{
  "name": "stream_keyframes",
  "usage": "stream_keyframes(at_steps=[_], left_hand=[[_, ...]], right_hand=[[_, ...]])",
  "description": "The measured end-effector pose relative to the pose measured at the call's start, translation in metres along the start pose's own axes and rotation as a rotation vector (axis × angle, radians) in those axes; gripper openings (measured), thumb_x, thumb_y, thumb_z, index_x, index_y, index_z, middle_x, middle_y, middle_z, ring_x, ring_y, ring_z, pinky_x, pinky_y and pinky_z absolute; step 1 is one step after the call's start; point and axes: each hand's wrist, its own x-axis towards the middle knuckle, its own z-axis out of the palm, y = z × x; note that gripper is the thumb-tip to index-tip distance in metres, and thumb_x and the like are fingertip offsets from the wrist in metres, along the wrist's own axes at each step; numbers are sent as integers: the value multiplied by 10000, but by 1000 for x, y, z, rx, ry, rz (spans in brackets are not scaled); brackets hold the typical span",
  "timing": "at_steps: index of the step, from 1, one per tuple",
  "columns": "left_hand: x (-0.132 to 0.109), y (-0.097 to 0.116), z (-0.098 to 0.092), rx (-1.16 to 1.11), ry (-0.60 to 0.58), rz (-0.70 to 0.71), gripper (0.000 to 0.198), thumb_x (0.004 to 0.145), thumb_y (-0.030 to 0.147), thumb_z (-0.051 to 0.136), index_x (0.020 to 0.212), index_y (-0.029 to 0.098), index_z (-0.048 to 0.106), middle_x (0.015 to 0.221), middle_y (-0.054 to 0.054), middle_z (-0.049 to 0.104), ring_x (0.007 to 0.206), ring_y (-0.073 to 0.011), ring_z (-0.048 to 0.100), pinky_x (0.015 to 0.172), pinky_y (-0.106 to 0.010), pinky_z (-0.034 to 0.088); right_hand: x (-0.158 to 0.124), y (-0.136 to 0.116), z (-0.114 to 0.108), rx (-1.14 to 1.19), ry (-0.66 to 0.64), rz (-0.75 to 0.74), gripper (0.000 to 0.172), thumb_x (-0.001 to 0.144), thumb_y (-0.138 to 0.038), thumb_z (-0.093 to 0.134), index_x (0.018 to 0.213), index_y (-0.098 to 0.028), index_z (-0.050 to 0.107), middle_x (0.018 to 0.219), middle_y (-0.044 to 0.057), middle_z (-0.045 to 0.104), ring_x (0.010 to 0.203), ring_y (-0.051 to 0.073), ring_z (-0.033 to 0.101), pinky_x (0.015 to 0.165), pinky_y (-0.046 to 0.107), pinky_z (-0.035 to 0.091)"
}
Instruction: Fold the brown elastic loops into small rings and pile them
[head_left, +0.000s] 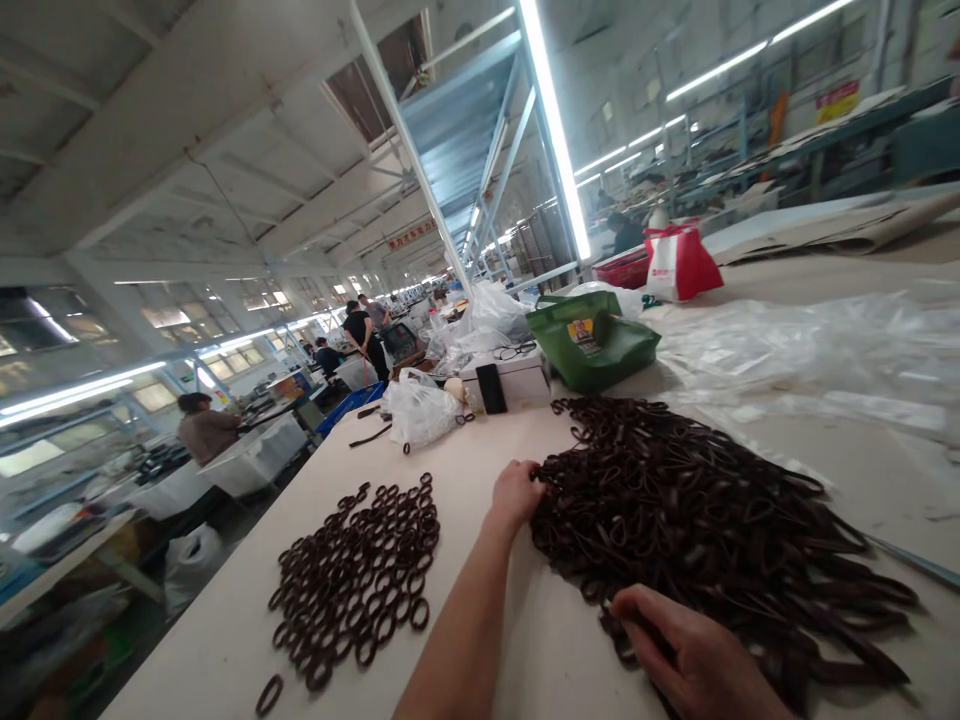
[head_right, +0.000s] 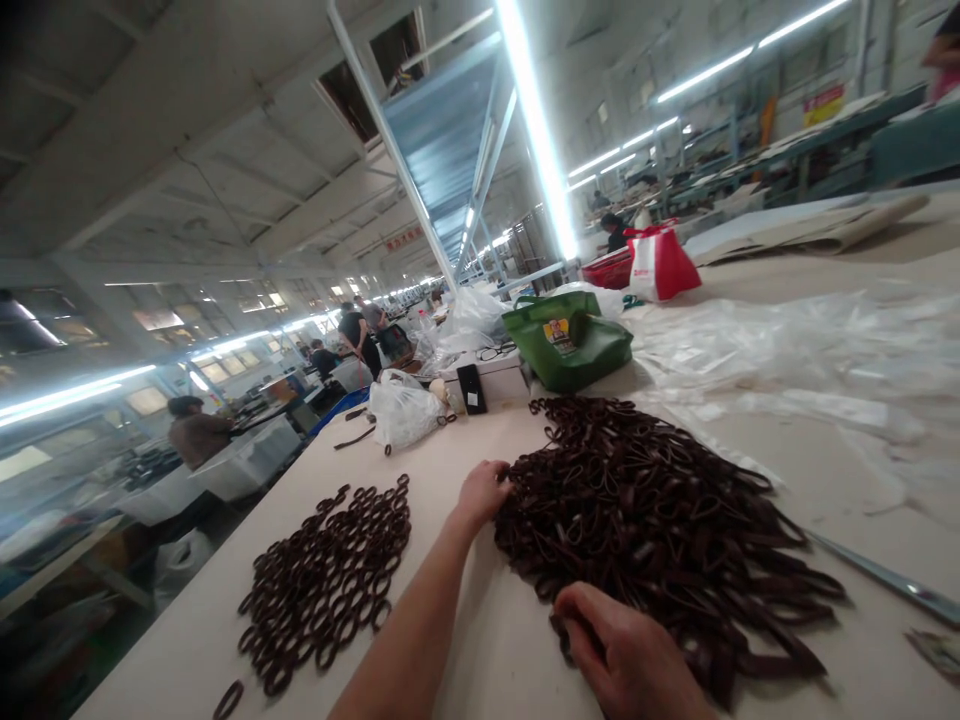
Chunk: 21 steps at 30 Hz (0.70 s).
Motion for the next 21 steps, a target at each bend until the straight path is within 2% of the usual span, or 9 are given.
stream_keyframes(at_steps=[2, 5, 8, 12, 14, 17, 21], left_hand=[[6, 10, 10, -39, -11, 0, 248, 821, 152, 670, 1057, 192, 733, 1037, -79, 676, 1030, -220, 622, 983, -290, 456], [1, 7, 14, -125, 3, -17, 223, 808, 86, 644, 991, 180, 730, 1031, -86, 677, 1056, -232, 612, 1007, -324, 441], [-15, -12, 10, -261, 17, -65, 271, 816, 70, 610, 1047, 184, 695, 970, -56, 688, 962, -193, 637, 946, -306, 470], [-44, -43, 1, -506, -10, -195, 432, 857, 151, 555, 1288, 123, 529, 871, -53, 692, 734, -153, 658, 702, -251, 514], [-57, -54, -5, -624, -34, -246, 439, 859, 245, 582, 1266, 94, 514, 923, -95, 706, 718, -150, 668, 657, -233, 510], [-75, -67, -13, -733, -36, -289, 447, 836, 379, 615, 1173, 90, 563, 1011, -146, 708, 751, -148, 676, 672, -227, 513], [-94, -86, -28, -688, 24, -340, 388, 813, 360, 577, 1110, 115, 621, 976, -116, 709, 744, -161, 665, 651, -238, 494]], right_hand=[[0, -1, 0, 10, 1, -5, 241, 993, -334, 402, 937, -230, 612, 826, 10, 658, 748, 165, 629, 694, 243, 464], [0, -6, -2, 32, 5, -11, 231, 988, -311, 399, 902, -221, 594, 806, 7, 650, 730, 162, 617, 682, 242, 455], [1, -11, -3, 44, 4, -10, 225, 986, -291, 385, 889, -223, 576, 800, -3, 640, 730, 158, 615, 684, 243, 447], [1, -13, -4, 26, 12, -18, 201, 975, -267, 393, 897, -229, 574, 799, -13, 636, 723, 155, 615, 677, 244, 434], [2, -13, -4, 19, 9, -14, 200, 976, -270, 398, 904, -232, 580, 809, -16, 639, 731, 155, 619, 688, 246, 437], [2, -14, -6, 25, 7, 1, 211, 978, -288, 402, 896, -231, 588, 786, -15, 631, 710, 154, 616, 672, 246, 442], [2, -16, -8, 27, 16, 6, 220, 979, -296, 403, 907, -227, 599, 810, -5, 639, 730, 157, 622, 690, 249, 451]])
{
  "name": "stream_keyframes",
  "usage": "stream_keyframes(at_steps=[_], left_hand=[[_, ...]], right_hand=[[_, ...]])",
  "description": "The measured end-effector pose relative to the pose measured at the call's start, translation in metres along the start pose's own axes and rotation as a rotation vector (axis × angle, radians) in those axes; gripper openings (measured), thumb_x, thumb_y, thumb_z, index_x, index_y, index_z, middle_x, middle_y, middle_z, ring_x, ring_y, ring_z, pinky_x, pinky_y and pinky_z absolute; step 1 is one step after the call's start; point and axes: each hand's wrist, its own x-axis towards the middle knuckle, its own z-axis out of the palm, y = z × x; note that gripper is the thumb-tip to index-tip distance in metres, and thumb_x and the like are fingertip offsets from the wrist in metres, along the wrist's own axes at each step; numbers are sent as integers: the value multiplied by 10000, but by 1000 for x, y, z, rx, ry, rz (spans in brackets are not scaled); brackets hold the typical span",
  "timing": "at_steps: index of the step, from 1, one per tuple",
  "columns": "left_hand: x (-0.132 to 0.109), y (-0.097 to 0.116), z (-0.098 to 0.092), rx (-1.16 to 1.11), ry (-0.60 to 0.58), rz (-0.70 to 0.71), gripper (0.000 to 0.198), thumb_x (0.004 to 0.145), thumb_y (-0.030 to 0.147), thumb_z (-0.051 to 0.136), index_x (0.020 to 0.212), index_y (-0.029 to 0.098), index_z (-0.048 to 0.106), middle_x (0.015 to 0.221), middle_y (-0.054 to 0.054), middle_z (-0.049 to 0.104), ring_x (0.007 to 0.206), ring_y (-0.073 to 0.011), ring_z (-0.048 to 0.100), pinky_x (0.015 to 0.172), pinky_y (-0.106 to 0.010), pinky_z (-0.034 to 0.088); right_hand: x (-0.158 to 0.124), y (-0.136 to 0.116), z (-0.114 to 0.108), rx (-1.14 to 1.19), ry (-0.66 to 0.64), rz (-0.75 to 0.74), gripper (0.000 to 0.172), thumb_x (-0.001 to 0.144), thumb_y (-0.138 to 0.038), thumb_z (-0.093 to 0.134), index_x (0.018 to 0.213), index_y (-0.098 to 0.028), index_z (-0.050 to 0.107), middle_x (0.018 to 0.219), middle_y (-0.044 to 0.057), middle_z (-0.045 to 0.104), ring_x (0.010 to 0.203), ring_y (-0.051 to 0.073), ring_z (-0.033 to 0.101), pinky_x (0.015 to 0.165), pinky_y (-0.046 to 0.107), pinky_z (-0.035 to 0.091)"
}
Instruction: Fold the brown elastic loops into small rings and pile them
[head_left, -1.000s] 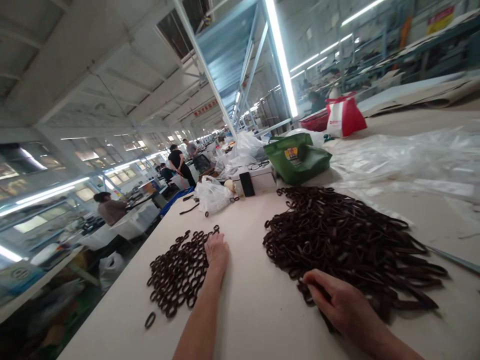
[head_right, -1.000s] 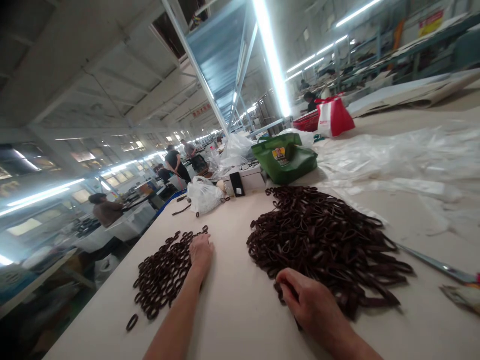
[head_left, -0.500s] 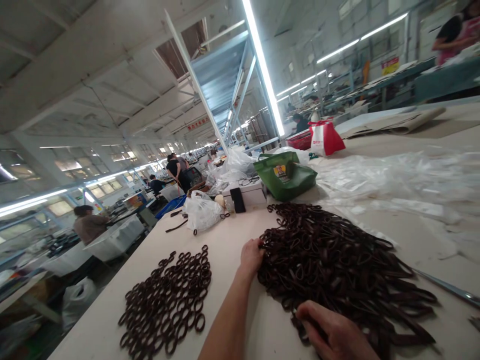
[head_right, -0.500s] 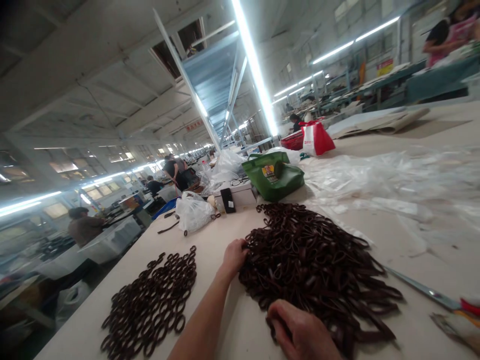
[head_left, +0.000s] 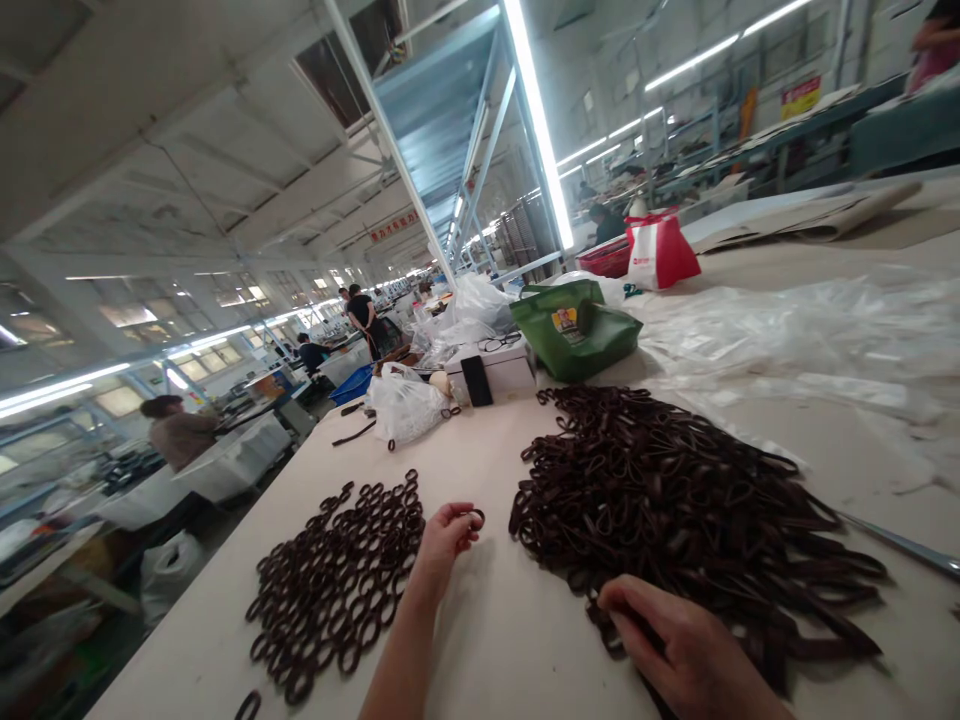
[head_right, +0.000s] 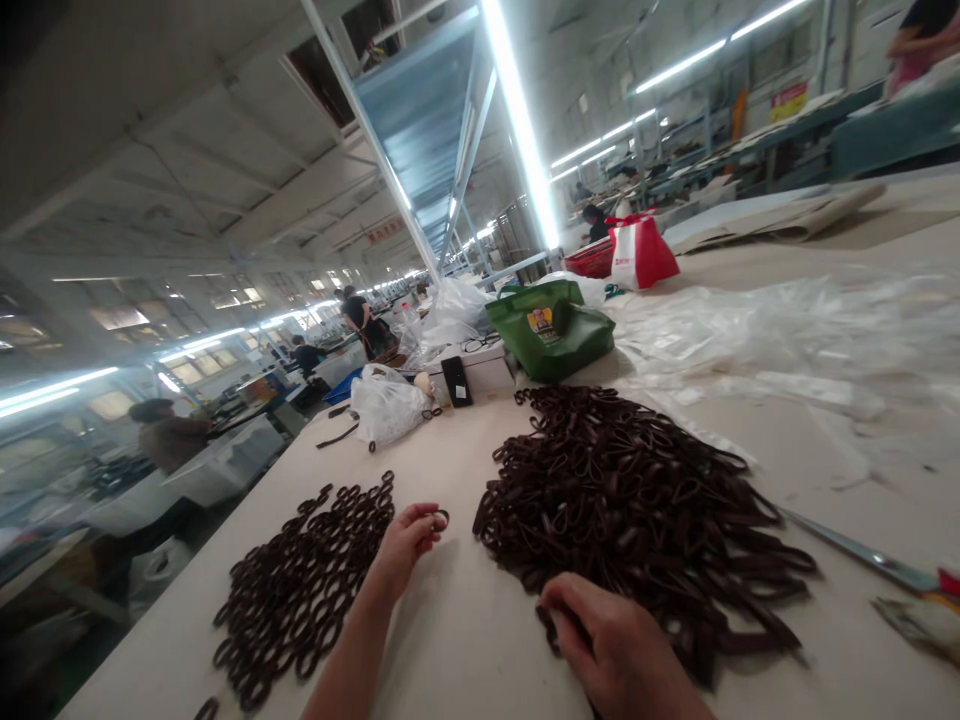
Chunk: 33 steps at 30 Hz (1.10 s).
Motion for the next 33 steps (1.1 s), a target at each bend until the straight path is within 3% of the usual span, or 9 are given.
stream_keyframes(at_steps=[4, 6, 11, 15, 23, 26, 29, 31, 33], left_hand=[[-9, -3, -27, 230, 211, 44, 253, 770, 254, 570, 967, 127, 664, 971, -98, 670, 742, -185, 611, 725, -294, 465], [-12, 2, -29, 338, 277, 100, 242, 798, 239, 555, 989, 139, 665, 1006, -92, 651, 795, -197, 595, 802, -315, 441], [-13, 22, 18, 468, 64, 209, 182, 858, 311, 623, 974, 189, 694, 845, -23, 672, 770, -184, 604, 757, -283, 409], [-10, 27, 58, 515, -33, 218, 102, 842, 217, 638, 915, 175, 695, 844, -30, 678, 775, -173, 605, 725, -256, 389], [-36, 27, 65, 559, 27, 194, 130, 865, 266, 607, 775, 183, 565, 690, 12, 597, 651, -146, 537, 636, -237, 328], [-45, 26, 60, 430, 27, 192, 169, 830, 305, 622, 745, 188, 535, 644, 28, 560, 616, -139, 515, 623, -235, 339], [-55, 25, 58, 94, 24, 191, 265, 750, 393, 681, 726, 186, 517, 645, 29, 524, 602, -132, 489, 593, -227, 364], [-65, 27, 64, -179, -65, 147, 367, 698, 468, 741, 748, 182, 516, 637, 28, 507, 587, -128, 473, 553, -220, 368], [-76, 32, 77, -403, -210, 94, 442, 674, 501, 796, 787, 171, 524, 652, 19, 527, 582, -121, 480, 541, -212, 377]], right_hand=[[-1, -1, 1, -4, 0, -4, 225, 980, -280, 394, 913, -224, 601, 818, -3, 639, 739, 156, 621, 698, 249, 448], [-1, -2, 1, -2, -4, -4, 217, 978, -265, 397, 907, -220, 598, 802, -3, 634, 725, 156, 615, 687, 247, 442], [-3, -6, 1, 0, -6, -14, 185, 964, -222, 403, 915, -221, 581, 826, -8, 634, 749, 152, 610, 693, 241, 428], [-2, -8, 0, -3, 11, -16, 171, 945, -197, 413, 903, -216, 578, 816, -10, 634, 743, 153, 607, 696, 245, 421], [-2, -14, -2, 1, 34, -26, 173, 905, -166, 412, 876, -206, 578, 811, -3, 633, 737, 148, 607, 685, 240, 412], [-2, -17, -3, -3, 41, -37, 176, 899, -157, 412, 874, -203, 581, 813, 1, 638, 736, 148, 609, 688, 238, 423], [-2, -17, -3, 4, 77, -32, 197, 917, -170, 398, 901, -206, 591, 829, 5, 648, 754, 154, 623, 689, 238, 447], [-2, -16, -2, 13, 116, -40, 232, 893, -166, 427, 1035, -214, 604, 897, 13, 661, 778, 158, 634, 716, 244, 478], [-2, -13, 0, 25, 144, -65, 420, 827, -148, 490, 1235, -223, 557, 1048, 38, 665, 837, 166, 645, 791, 266, 515]])
